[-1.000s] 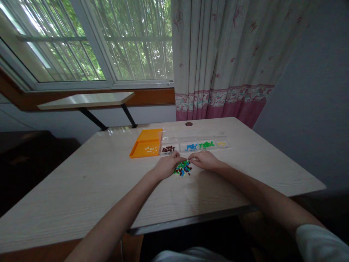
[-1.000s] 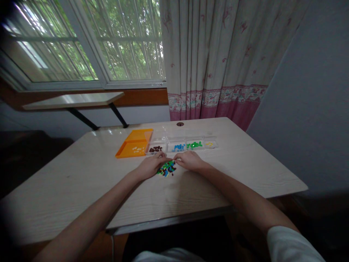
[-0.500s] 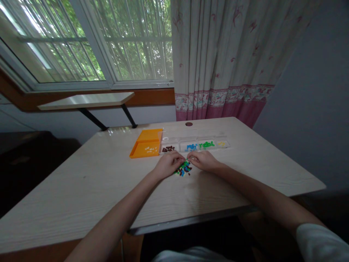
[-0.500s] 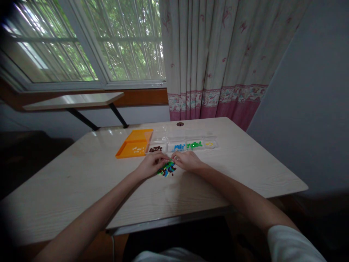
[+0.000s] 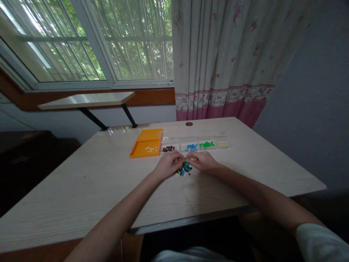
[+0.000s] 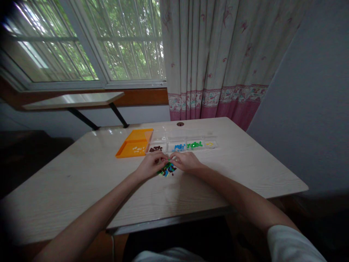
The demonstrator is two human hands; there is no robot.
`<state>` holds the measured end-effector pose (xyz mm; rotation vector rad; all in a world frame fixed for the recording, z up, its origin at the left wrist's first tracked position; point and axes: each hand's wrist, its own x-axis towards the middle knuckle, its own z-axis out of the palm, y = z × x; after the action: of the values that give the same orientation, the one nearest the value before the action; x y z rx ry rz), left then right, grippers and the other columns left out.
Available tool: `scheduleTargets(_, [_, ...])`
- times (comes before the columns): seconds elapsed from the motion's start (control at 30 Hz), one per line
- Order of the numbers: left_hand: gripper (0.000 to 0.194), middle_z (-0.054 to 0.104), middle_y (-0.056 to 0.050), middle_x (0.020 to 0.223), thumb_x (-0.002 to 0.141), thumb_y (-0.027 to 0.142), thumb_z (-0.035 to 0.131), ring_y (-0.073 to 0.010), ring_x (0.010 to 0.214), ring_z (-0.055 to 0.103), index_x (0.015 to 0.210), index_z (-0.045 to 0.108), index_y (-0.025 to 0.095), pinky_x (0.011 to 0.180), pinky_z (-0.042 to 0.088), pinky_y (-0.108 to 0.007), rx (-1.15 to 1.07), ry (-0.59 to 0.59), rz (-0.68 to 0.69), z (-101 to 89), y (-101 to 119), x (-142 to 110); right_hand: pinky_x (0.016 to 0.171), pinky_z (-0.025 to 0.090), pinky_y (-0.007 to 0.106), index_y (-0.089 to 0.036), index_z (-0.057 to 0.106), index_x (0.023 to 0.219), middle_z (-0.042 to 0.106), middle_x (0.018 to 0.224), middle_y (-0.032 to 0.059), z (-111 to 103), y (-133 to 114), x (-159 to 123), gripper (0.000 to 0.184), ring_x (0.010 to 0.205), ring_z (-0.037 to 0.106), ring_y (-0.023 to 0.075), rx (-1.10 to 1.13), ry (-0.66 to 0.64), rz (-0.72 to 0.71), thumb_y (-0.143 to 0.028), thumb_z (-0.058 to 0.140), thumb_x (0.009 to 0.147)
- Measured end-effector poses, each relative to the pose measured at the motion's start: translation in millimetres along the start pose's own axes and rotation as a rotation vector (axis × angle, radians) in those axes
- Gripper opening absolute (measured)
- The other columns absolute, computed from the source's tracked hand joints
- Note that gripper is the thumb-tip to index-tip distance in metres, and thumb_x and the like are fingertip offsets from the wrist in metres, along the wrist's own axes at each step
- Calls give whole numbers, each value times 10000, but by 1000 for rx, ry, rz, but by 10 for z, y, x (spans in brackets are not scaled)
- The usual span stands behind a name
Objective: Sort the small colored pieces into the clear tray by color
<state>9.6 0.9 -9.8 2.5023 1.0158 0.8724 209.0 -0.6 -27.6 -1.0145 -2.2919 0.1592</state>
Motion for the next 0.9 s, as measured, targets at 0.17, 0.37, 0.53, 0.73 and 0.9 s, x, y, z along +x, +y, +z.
scheduleTargets(0.17, [137,571,-19,713,790,233,529,-115,691,508,809,639,154,622,384,-210,-27,22,12,-17,4,0,485,294,165,-181,618,854,488,470,-57,5,-3,10,180,420,399,68,51,-5,49,-322,514,809])
scheduleTargets(0.37, [134,579,-23,720,784,238,545,-113,697,512,804,647,153,634,389,-212,-62,34,3,-4,4,4,495,299,166,-175,625,847,486,472,-55,22,-2,7,200,435,399,70,80,5,83,-333,511,805])
scheduleTargets(0.53, [143,582,-25,736,787,236,533,-116,711,517,828,644,155,649,395,-216,-56,10,-13,-28,-7,4,491,302,164,-169,636,841,469,447,-58,-20,6,-3,205,418,385,65,40,55,43,-318,501,800])
scheduleTargets(0.73, [118,605,-28,747,752,166,534,-111,704,527,795,643,155,664,400,-210,-73,-284,96,-165,6,-13,520,328,166,-169,653,820,459,459,-44,-197,74,-5,236,437,412,64,-52,207,-6,-325,477,820])
scheduleTargets(0.9, [143,590,-24,785,722,169,558,-109,718,532,830,651,171,656,402,-198,-16,-407,128,-198,79,-27,501,333,162,-165,655,808,436,455,-46,-303,114,-6,243,423,404,58,-89,313,-36,-334,482,824])
